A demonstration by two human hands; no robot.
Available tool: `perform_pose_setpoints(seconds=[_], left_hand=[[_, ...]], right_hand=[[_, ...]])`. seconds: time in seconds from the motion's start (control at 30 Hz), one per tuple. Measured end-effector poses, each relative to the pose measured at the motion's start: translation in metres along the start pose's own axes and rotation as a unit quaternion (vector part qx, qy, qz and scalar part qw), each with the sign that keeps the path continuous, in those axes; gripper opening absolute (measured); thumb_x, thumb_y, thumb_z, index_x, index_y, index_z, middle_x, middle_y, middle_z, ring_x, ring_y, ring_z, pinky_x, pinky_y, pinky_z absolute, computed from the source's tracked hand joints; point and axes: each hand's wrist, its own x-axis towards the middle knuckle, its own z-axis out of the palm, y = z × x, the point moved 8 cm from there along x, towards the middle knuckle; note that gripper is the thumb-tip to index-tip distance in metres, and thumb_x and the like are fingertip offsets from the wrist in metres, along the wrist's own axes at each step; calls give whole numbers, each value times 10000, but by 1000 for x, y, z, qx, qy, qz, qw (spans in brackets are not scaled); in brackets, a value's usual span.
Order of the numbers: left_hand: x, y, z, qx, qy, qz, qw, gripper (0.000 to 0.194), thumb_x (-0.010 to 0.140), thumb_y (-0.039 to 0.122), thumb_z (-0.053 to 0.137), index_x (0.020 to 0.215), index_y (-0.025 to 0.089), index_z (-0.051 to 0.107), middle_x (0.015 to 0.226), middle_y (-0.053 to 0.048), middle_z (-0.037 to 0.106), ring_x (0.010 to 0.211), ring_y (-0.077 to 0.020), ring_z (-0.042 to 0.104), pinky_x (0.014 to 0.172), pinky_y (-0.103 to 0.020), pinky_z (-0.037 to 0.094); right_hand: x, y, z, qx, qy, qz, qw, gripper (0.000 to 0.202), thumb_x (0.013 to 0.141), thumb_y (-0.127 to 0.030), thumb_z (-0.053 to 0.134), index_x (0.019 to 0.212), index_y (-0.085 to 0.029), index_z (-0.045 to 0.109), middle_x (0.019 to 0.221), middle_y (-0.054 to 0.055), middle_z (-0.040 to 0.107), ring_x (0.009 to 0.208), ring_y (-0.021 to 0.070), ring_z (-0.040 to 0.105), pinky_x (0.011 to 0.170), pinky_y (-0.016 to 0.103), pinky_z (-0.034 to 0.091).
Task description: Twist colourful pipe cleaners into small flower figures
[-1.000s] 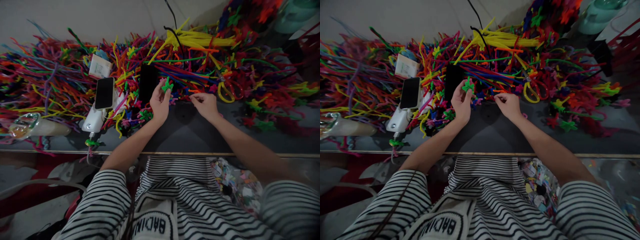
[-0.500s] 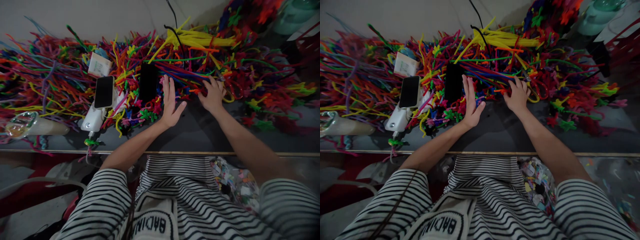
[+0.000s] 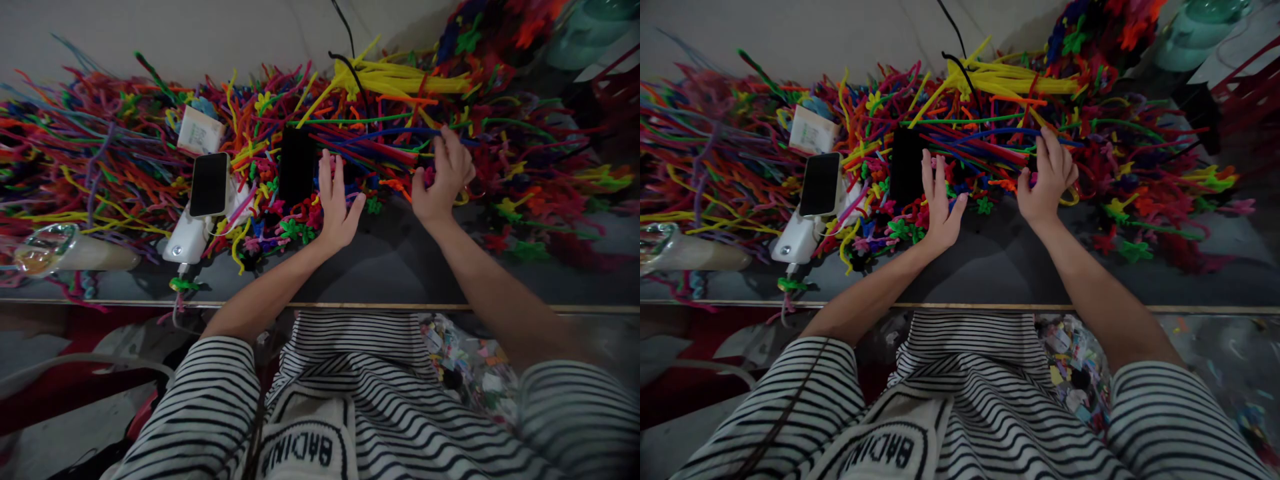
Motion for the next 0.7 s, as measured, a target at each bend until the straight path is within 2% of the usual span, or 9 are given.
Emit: perform_pose_setpoints(seconds=[0.07, 0.13, 0.27, 0.37, 0.43, 0.53, 0.63, 0.7], left_hand=[[0, -3, -5, -3, 26, -19, 999, 875, 924, 734, 395, 1620, 328, 53, 1727, -26, -32, 1587, -270, -147, 1312, -454, -26], [1, -5, -10, -9, 46, -38, 998, 918, 910, 732, 442, 1619, 322, 27, 1726, -32, -49, 1583, -283, -165, 1310, -468, -34], [4, -11, -15, -21, 61, -61, 996, 1029, 869, 733, 533, 1610, 332, -58, 1719, -33, -113, 1568, -302, -219, 1301, -496, -63], [5, -16, -16, -24, 65, -54, 996, 1079, 863, 730, 547, 1586, 359, -163, 1705, -14, -188, 1561, -287, -243, 1302, -494, -62], [4, -18, -17, -9, 73, -36, 997, 1087, 870, 733, 532, 1565, 374, -222, 1693, -4, -233, 1567, -284, -223, 1304, -493, -39], [4, -18, -18, 20, 83, -2, 996, 1073, 880, 732, 516, 1552, 389, -247, 1688, -5, -252, 1584, -298, -154, 1303, -500, 23], [4, -11, -18, 20, 71, 31, 997, 1009, 899, 704, 516, 1582, 385, -155, 1715, -32, -136, 1599, -307, -29, 1292, -500, 126], [5, -4, -12, -10, 14, 51, 999, 904, 913, 688, 506, 1614, 334, 56, 1711, -86, 119, 1580, -319, 162, 1261, -489, 236]], right_hand=[[-2, -3, -10, 17, 17, -3, 1000, 609, 976, -492, 293, 1557, -339, 396, 1588, 34, 448, 1460, 422, 294, 1130, 631, 189], [-3, -4, -15, 24, 28, -4, 999, 628, 982, -500, 257, 1581, -338, 353, 1594, 37, 438, 1469, 438, 278, 1135, 637, 149], [-1, -1, -16, -5, 40, -10, 999, 663, 991, -455, 228, 1583, -185, 357, 1632, 114, 366, 1483, 378, 307, 1173, 559, 193], [0, -2, -10, -38, 14, -25, 999, 664, 962, -443, 287, 1553, -163, 400, 1615, 111, 397, 1472, 380, 323, 1151, 584, 239], [-1, -5, -6, -29, 0, -37, 999, 663, 950, -459, 317, 1551, -194, 408, 1625, 65, 392, 1444, 383, 349, 1135, 598, 244], [-2, -5, -2, 7, -9, -40, 999, 606, 958, -521, 317, 1530, -358, 434, 1577, -30, 470, 1412, 407, 343, 1109, 626, 195], [-2, -1, 5, 15, -30, -31, 999, 560, 960, -542, 288, 1502, -485, 415, 1476, -48, 583, 1423, 436, 292, 1080, 661, 131], [-2, -1, 8, 3, -38, -35, 999, 586, 965, -528, 275, 1533, -442, 388, 1507, -32, 555, 1440, 431, 277, 1092, 663, 122]])
